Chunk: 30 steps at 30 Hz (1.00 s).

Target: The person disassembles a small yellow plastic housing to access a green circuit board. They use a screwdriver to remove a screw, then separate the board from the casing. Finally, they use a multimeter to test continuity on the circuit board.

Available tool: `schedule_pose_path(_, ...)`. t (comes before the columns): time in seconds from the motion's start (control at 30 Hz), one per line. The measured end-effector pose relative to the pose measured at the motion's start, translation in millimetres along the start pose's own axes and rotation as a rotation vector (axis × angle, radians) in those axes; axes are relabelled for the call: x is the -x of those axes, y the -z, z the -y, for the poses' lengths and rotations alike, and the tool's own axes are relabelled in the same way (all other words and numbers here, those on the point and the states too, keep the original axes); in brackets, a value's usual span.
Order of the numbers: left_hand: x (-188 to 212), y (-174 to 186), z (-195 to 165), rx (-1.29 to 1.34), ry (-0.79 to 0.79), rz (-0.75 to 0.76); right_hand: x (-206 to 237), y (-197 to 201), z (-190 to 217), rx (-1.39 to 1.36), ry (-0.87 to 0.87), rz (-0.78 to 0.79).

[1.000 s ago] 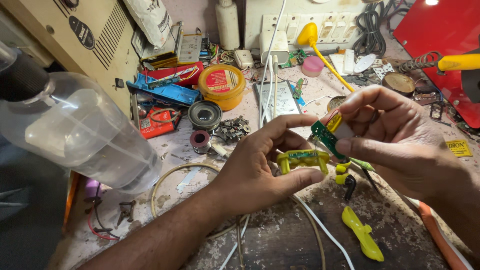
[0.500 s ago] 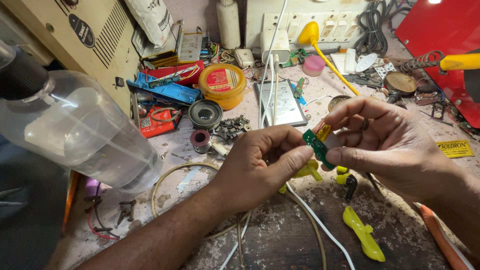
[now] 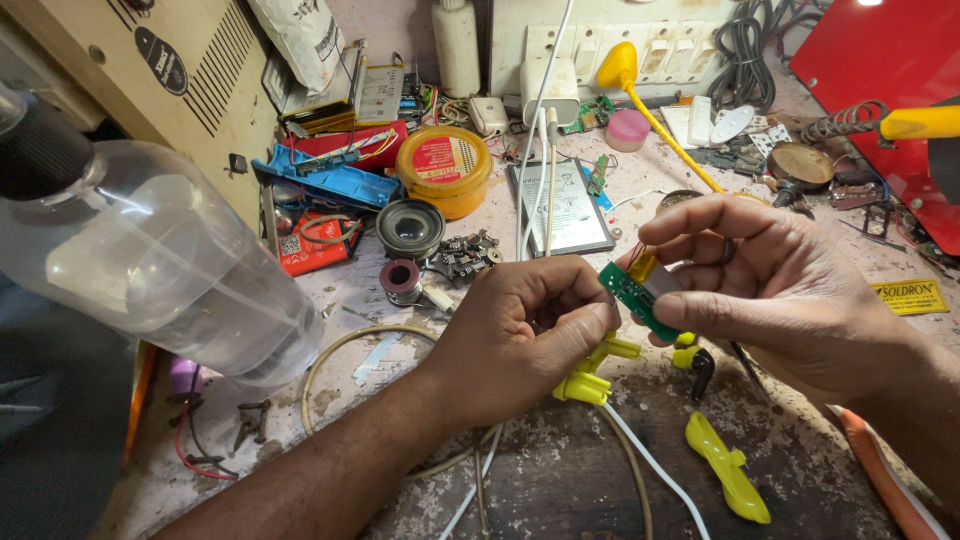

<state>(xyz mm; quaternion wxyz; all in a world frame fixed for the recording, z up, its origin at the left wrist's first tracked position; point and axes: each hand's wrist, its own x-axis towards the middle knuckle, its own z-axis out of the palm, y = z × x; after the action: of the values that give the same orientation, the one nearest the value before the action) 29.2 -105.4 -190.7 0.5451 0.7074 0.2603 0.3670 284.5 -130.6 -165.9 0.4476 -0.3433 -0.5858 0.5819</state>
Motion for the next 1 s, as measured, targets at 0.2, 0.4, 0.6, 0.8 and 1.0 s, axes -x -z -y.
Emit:
schedule_pose_path(0.2, 1, 0, -3, 0.032, -0.002, 0.013, 0, 1, 0, 0.073, -0.025, -0.015)
schedule_pose_path(0.4, 2, 2, -9, -0.030, 0.070, 0.019, 1, -1, -1, 0.121, 0.019, 0.055)
schedule_pose_path(0.6, 2, 3, -5, -0.015, -0.016, 0.046, 2, 0, 0, 0.023, -0.024, 0.067)
schedule_pose_path(0.8, 2, 6, 1, 0.115, -0.049, 0.095, 1, -1, 1, -0.003, -0.095, 0.044)
schedule_pose_path(1.0, 3, 5, 0, 0.075, -0.017, 0.084, 1, -2, 4, -0.015, -0.101, 0.056)
